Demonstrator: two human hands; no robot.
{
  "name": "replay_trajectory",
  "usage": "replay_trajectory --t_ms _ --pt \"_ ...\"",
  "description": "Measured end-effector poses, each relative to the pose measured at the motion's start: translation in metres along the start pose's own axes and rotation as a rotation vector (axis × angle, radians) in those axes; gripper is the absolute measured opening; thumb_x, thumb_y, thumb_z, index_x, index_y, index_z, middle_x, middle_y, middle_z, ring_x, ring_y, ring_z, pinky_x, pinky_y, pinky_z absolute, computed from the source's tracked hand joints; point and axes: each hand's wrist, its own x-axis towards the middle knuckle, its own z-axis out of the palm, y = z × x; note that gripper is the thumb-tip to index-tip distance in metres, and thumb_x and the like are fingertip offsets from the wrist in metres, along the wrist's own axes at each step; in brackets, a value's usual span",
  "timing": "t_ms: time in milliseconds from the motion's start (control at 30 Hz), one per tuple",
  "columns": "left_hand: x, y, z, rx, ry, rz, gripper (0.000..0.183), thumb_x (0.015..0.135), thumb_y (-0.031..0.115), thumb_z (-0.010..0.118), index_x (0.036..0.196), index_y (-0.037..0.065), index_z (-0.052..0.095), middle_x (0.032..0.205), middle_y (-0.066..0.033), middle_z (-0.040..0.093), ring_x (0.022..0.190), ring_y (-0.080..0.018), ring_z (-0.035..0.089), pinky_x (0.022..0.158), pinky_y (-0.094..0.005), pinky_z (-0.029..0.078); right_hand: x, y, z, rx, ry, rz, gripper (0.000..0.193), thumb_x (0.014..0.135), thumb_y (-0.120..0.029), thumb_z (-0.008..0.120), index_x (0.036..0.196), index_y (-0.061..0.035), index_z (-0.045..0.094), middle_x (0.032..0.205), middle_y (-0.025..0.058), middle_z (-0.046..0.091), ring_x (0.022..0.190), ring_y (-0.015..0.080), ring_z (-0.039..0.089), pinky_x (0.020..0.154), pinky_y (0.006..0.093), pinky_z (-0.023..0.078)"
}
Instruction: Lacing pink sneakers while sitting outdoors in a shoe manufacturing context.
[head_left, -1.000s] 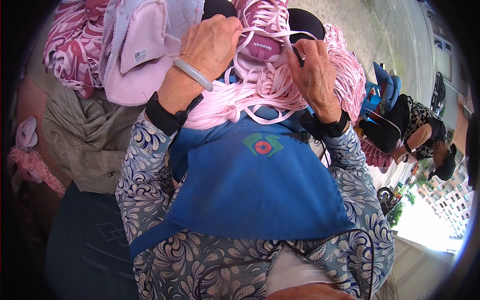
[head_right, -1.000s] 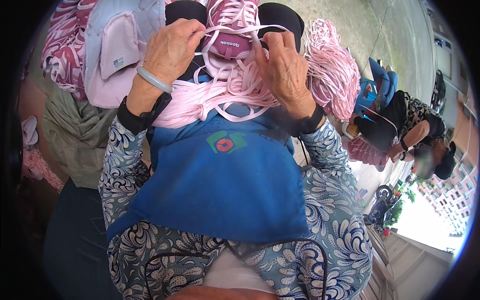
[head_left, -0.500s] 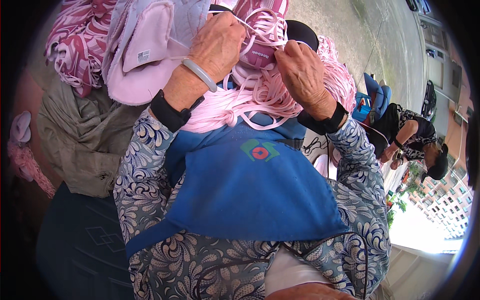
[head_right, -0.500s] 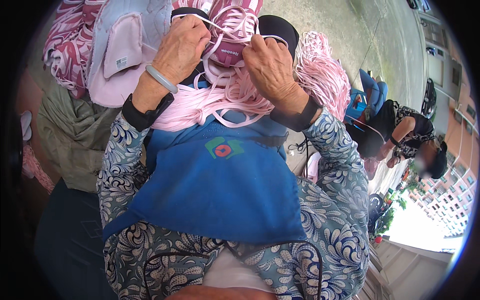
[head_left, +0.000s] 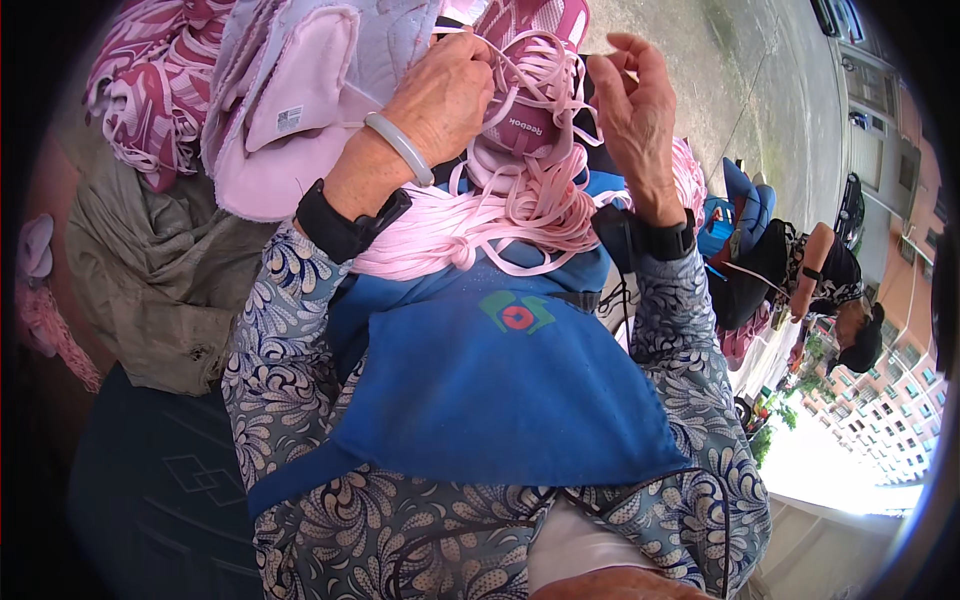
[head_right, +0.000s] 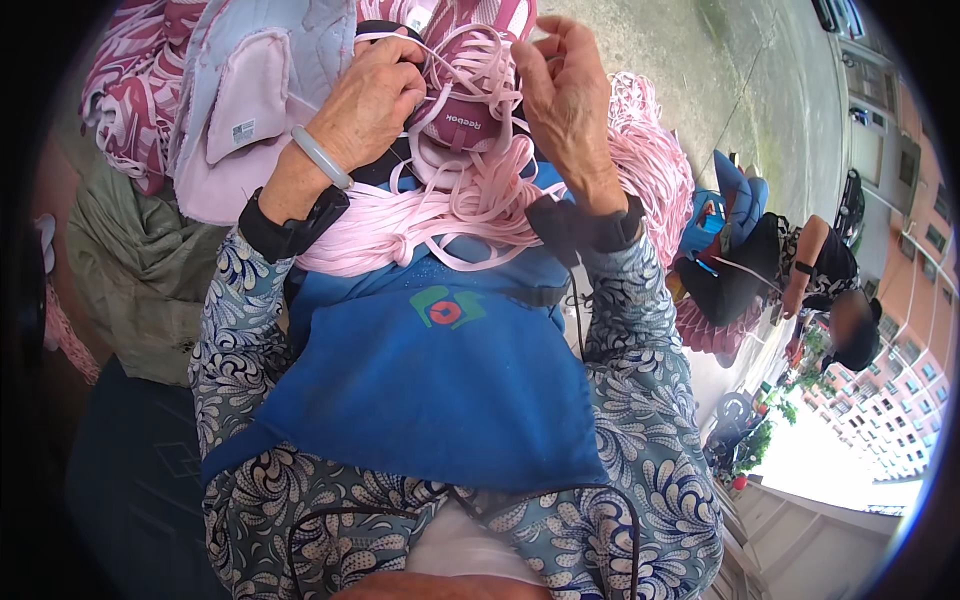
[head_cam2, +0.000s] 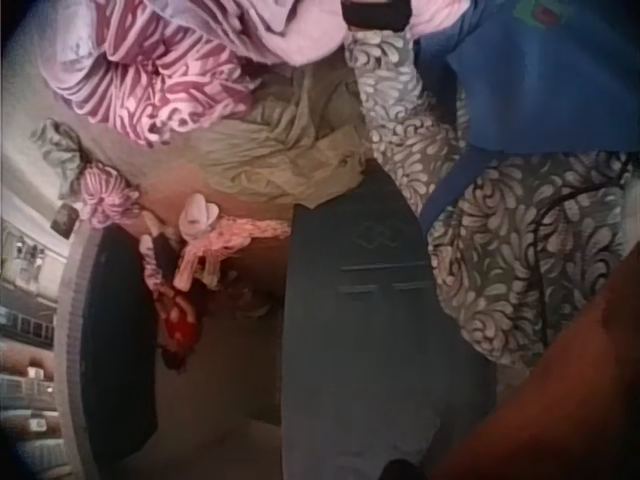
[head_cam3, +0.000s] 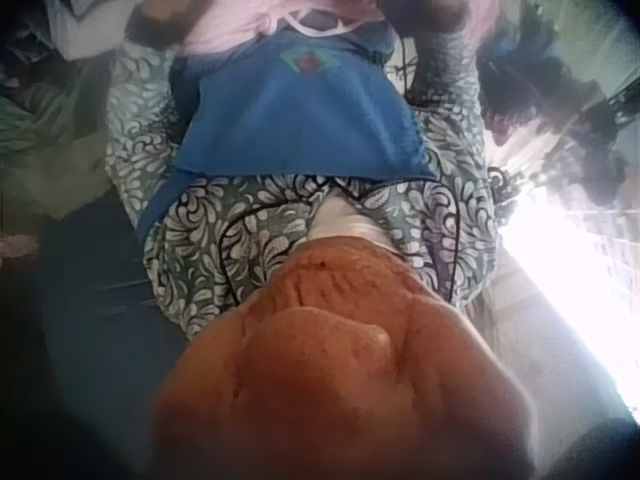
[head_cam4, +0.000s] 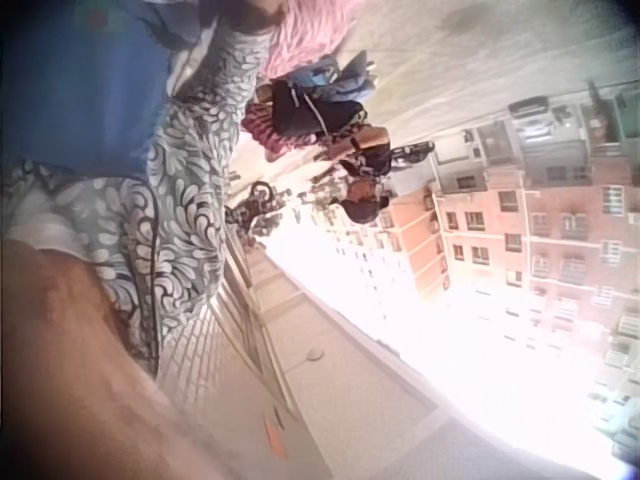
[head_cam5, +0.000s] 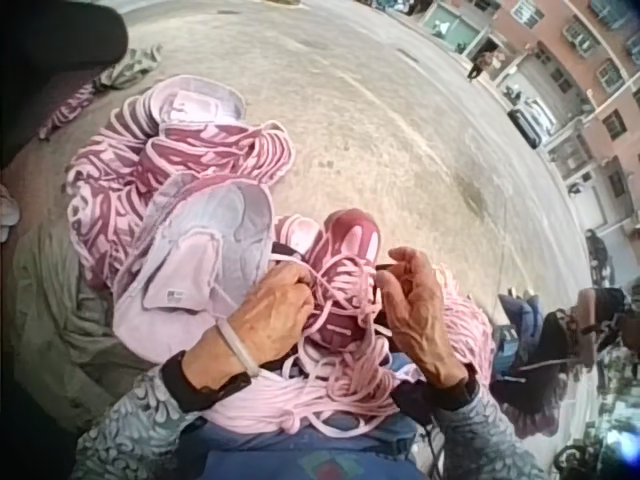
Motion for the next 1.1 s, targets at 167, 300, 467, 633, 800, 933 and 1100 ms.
replay_trajectory --t_ms 167,300,467,633,800,933,1100 --pt "0.006 0.003 0.004 0.021 0.002 -0.017 0.010 0.076 0.007 0.056 0.076 0.001 0.064 0.100 -0.0120 0.057 0.096 -0.0262 0.054 0.093 -0.0349 0.036 -0.040 -0.002 0.008 -0.266 -0.239 -0.118 0.006 0.079 -0.006 0.061 0.082 -0.0019 0.063 0.079 0.0128 0.060 0.068 0.0297 0.059 0.063 0.0358 0.049" --pt "0.014 0.006 -0.005 0.179 -0.137 0.069 0.010 0.077 0.008 0.057 0.074 0.000 0.063 0.096 -0.0117 0.058 0.096 -0.0275 0.053 0.090 -0.0363 0.038 -0.044 0.001 0.025 -0.408 -0.176 -0.162 0.011 0.079 -0.013 0.063 0.087 -0.0061 0.064 0.080 0.0124 0.059 0.070 0.0317 0.060 0.061 0.0390 0.048" --pt "0.007 0.002 -0.008 0.026 0.006 0.061 0.009 0.077 0.006 0.060 0.079 -0.003 0.062 0.095 -0.0140 0.057 0.091 -0.0320 0.052 0.083 -0.0386 0.041 -0.046 0.004 0.039 -0.489 -0.114 -0.186 0.015 0.078 -0.022 0.063 0.086 -0.0094 0.063 0.081 0.0082 0.057 0.065 0.0284 0.061 0.055 0.0393 0.049" --pt "0.000 -0.005 -0.007 0.014 0.019 0.073 0.008 0.078 0.005 0.059 0.082 -0.003 0.061 0.096 -0.0138 0.057 0.092 -0.0332 0.052 0.083 -0.0395 0.042 -0.050 0.000 0.057 -0.564 -0.098 -0.140 0.017 0.078 -0.020 0.066 0.092 -0.0111 0.063 0.081 0.0069 0.058 0.069 0.0271 0.061 0.057 0.0364 0.048" --pt "-0.006 0.002 0.002 0.096 0.018 0.104 0.008 0.080 0.004 0.057 0.084 -0.001 0.061 0.101 -0.0118 0.060 0.094 -0.0307 0.057 0.096 -0.0439 0.039 -0.051 0.012 0.067 -0.626 -0.091 -0.180 0.012 0.080 -0.021 0.062 0.084 -0.0105 0.059 0.079 0.0066 0.055 0.063 0.0265 0.061 0.049 0.0361 0.046" --pt "-0.008 -0.012 0.003 0.097 -0.018 0.071 0.010 0.081 0.006 0.058 0.088 -0.001 0.061 0.104 -0.0128 0.060 0.097 -0.0304 0.057 0.092 -0.0414 0.042 -0.048 0.015 0.072 -0.620 -0.114 -0.263 0.014 0.077 -0.021 0.062 0.080 -0.0096 0.053 0.080 0.0072 0.053 0.059 0.0262 0.059 0.046 0.0366 0.045" --pt "0.008 -0.006 -0.009 -0.058 -0.062 -0.089 0.011 0.080 0.005 0.058 0.088 -0.001 0.062 0.101 -0.0148 0.059 0.094 -0.0310 0.057 0.084 -0.0363 0.045 -0.039 0.017 0.061 -0.595 -0.168 -0.356 0.012 0.076 -0.013 0.058 0.084 -0.0075 0.050 0.083 0.0098 0.052 0.062 0.0278 0.060 0.048 0.0378 0.047"
